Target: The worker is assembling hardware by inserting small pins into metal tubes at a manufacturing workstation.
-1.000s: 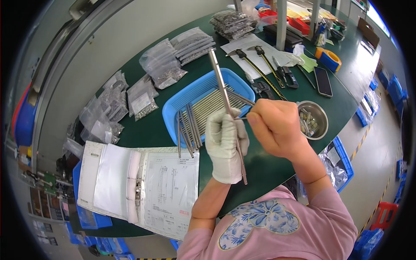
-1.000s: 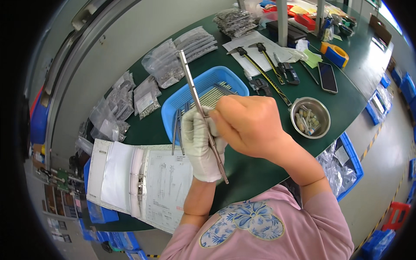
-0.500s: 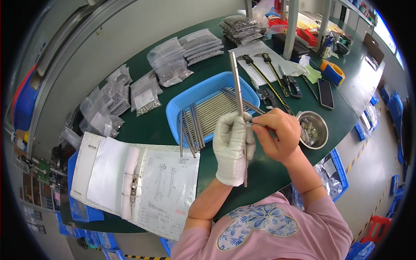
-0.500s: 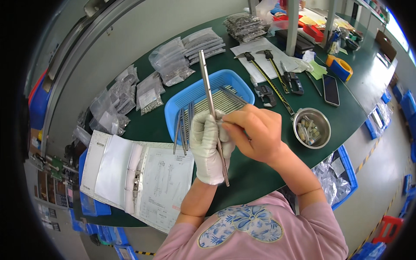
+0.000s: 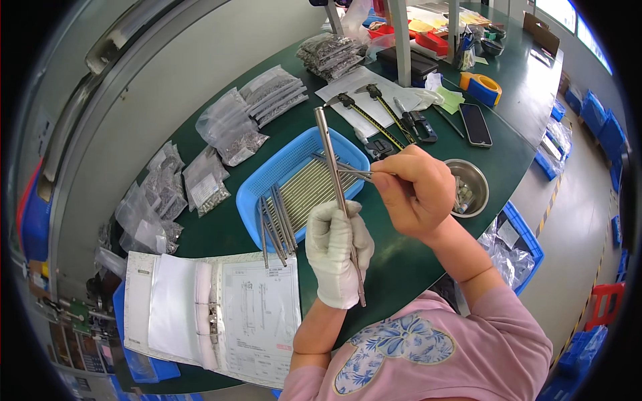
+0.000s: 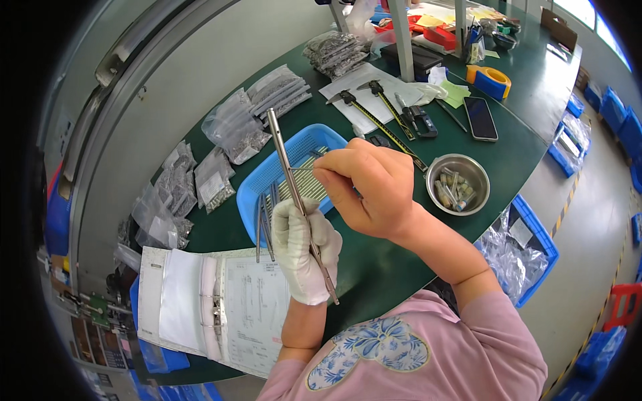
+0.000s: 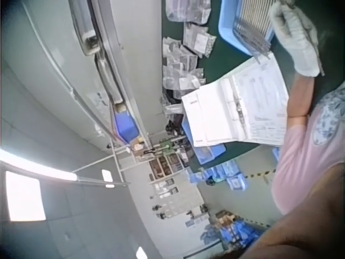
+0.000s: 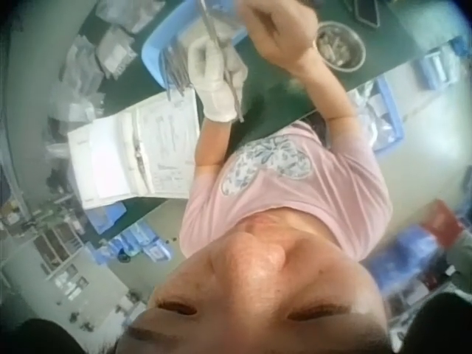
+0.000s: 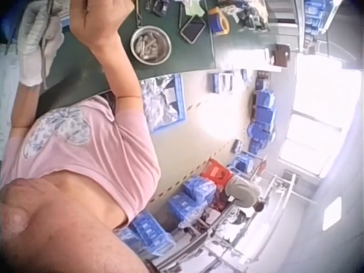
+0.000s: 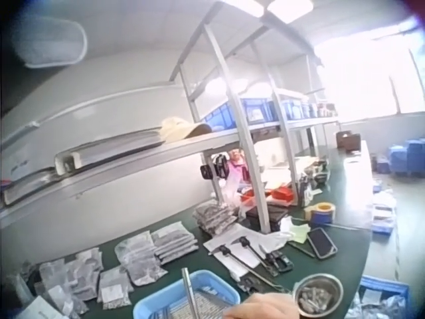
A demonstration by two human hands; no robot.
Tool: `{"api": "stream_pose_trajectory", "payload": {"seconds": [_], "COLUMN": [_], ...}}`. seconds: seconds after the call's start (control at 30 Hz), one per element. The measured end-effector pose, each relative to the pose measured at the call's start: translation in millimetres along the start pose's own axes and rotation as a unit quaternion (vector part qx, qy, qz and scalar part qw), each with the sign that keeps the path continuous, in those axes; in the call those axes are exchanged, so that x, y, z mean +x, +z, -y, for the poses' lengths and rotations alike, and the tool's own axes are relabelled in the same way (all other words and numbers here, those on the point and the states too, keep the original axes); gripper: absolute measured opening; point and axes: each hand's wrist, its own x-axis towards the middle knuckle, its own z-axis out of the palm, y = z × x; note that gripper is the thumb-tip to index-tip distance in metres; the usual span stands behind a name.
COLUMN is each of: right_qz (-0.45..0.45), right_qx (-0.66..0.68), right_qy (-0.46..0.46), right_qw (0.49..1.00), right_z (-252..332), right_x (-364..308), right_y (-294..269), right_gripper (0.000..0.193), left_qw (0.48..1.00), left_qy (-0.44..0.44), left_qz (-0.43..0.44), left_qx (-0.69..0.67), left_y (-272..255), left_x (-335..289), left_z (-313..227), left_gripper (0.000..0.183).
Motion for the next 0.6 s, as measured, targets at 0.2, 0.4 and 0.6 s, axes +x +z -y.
{"api": "stream_pose_trajectory", "payload": {"seconds": [0.2,0.4,0.6], "right_qz": [0.033,0.005,-0.029], "right_qx": [-0.002,-0.014,-0.026], "right_qy": [-0.006,-0.005,-0.001], "right_qw": [0.999,1.000,0.999], "right_z": [-2.9,-5.8,-1.6], "right_x": [-3.8,-2.1,-3.6], "right_y": [-4.9,-2.2,-6.3], "right_gripper": [0.011,0.014,0.014], "left_qw": [1.000,0.998,0.999], "left_qy": [0.003,0.002,0.002], "left_qz": [0.004,0.031,0.024], "left_qx": [0.012,0.050,0.032], "left_y": [-0.8,0.9,-0.3], "left_x": [2.1,0.0,0.5], "left_z": [2.7,3.0,3.2], "left_gripper": [0.019,0.019,0.020]}}
